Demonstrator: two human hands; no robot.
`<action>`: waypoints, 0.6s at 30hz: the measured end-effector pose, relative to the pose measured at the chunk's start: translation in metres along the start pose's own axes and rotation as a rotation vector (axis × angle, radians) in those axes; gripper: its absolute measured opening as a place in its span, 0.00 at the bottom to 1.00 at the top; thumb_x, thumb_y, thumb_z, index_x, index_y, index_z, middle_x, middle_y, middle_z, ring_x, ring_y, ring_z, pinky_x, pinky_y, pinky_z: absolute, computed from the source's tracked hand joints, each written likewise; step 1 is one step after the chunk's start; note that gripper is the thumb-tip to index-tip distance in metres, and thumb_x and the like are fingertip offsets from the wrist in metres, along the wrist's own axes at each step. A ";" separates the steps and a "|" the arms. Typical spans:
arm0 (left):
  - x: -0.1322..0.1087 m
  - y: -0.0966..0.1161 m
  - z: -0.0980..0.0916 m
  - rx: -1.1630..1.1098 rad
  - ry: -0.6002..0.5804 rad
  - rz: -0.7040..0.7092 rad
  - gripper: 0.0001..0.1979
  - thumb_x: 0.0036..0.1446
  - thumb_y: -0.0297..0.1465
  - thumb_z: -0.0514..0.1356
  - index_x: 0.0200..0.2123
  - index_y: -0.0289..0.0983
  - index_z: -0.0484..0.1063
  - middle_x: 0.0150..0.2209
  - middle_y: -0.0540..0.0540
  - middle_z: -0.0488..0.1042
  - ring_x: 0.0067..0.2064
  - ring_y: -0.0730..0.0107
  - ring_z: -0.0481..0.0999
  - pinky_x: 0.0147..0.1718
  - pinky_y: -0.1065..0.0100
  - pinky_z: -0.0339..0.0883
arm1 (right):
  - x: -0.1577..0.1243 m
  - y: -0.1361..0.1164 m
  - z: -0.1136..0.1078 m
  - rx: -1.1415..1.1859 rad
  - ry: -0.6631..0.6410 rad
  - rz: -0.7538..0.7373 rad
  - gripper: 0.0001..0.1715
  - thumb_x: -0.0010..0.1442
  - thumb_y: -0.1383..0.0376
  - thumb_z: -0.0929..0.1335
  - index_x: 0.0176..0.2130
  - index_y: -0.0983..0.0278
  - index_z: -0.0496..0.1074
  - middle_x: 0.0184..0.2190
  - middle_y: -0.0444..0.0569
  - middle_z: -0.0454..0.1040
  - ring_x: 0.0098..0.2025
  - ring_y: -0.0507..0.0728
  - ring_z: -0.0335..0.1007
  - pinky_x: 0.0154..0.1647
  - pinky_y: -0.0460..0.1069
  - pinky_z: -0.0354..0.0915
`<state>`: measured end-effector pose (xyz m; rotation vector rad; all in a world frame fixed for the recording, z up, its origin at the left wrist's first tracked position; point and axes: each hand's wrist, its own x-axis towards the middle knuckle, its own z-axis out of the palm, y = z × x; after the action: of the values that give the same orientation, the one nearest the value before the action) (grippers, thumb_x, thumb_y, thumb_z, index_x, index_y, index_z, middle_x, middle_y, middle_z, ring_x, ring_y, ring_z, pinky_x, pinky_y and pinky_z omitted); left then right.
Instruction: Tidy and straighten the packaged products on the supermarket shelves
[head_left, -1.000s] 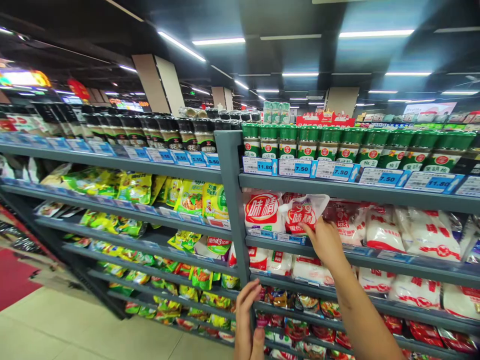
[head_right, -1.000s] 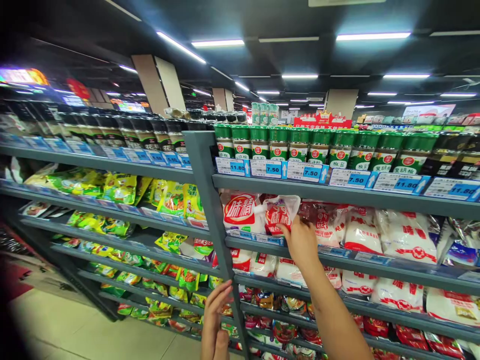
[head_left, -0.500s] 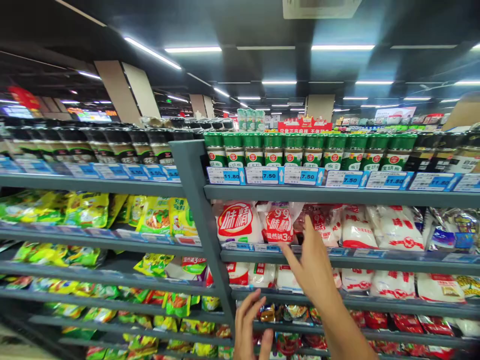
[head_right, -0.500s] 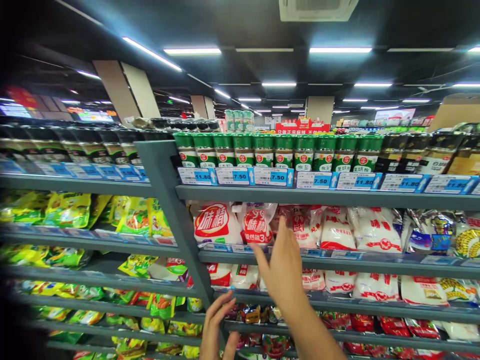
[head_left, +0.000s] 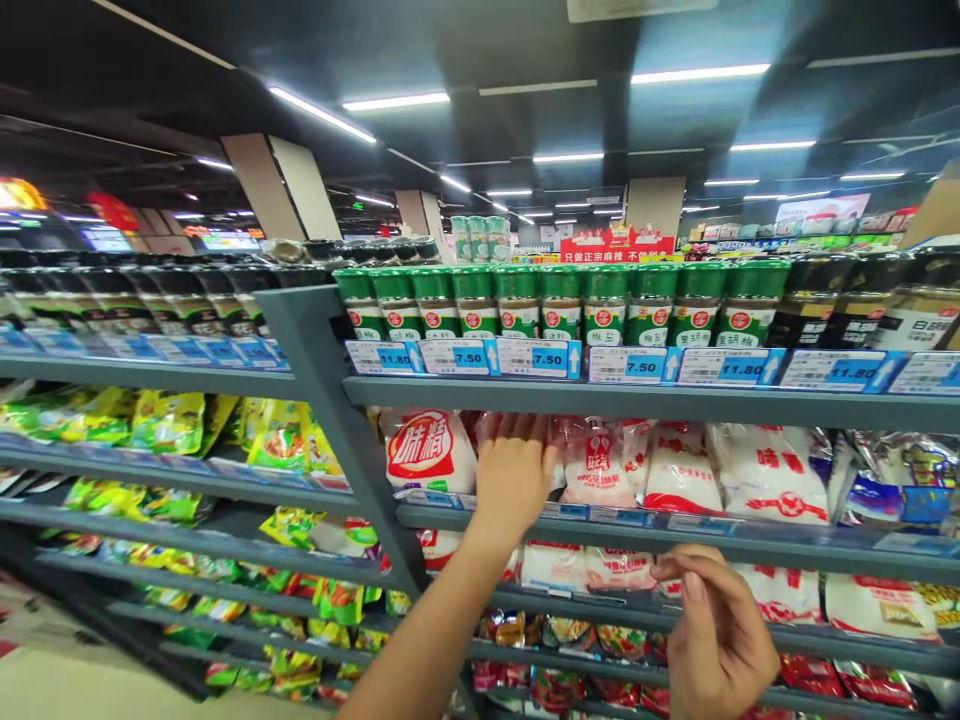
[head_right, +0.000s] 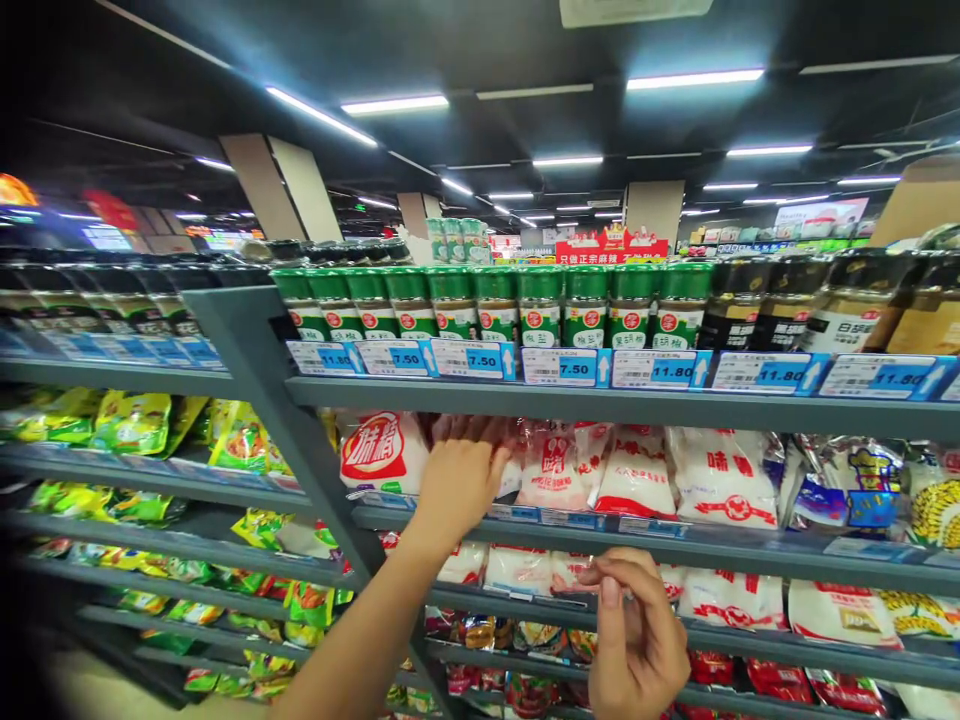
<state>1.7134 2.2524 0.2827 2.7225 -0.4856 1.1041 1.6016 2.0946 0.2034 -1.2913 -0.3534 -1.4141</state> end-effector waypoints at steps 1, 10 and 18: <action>0.004 0.001 0.002 0.007 -0.036 -0.045 0.18 0.66 0.34 0.53 0.55 0.34 0.72 0.55 0.35 0.74 0.57 0.43 0.70 0.51 0.47 0.67 | 0.006 0.000 -0.003 0.010 0.012 -0.009 0.10 0.64 0.73 0.66 0.41 0.62 0.76 0.30 0.49 0.73 0.32 0.58 0.69 0.31 0.54 0.65; -0.019 0.050 0.004 -0.111 0.296 -0.129 0.13 0.66 0.32 0.52 0.42 0.30 0.73 0.40 0.34 0.75 0.47 0.48 0.74 0.46 0.50 0.69 | 0.027 0.018 -0.053 0.033 0.163 0.012 0.07 0.64 0.69 0.65 0.39 0.61 0.74 0.24 0.46 0.71 0.24 0.58 0.67 0.24 0.53 0.62; -0.003 0.164 0.032 -0.196 0.108 -0.005 0.16 0.63 0.32 0.55 0.46 0.24 0.72 0.39 0.29 0.76 0.42 0.47 0.77 0.38 0.51 0.74 | 0.027 0.025 -0.080 0.049 0.100 0.037 0.08 0.65 0.70 0.66 0.42 0.62 0.75 0.27 0.47 0.74 0.27 0.57 0.70 0.27 0.52 0.65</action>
<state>1.6736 2.0913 0.2623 2.4802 -0.5394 1.1311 1.5894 2.0087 0.1865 -1.1769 -0.2937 -1.4242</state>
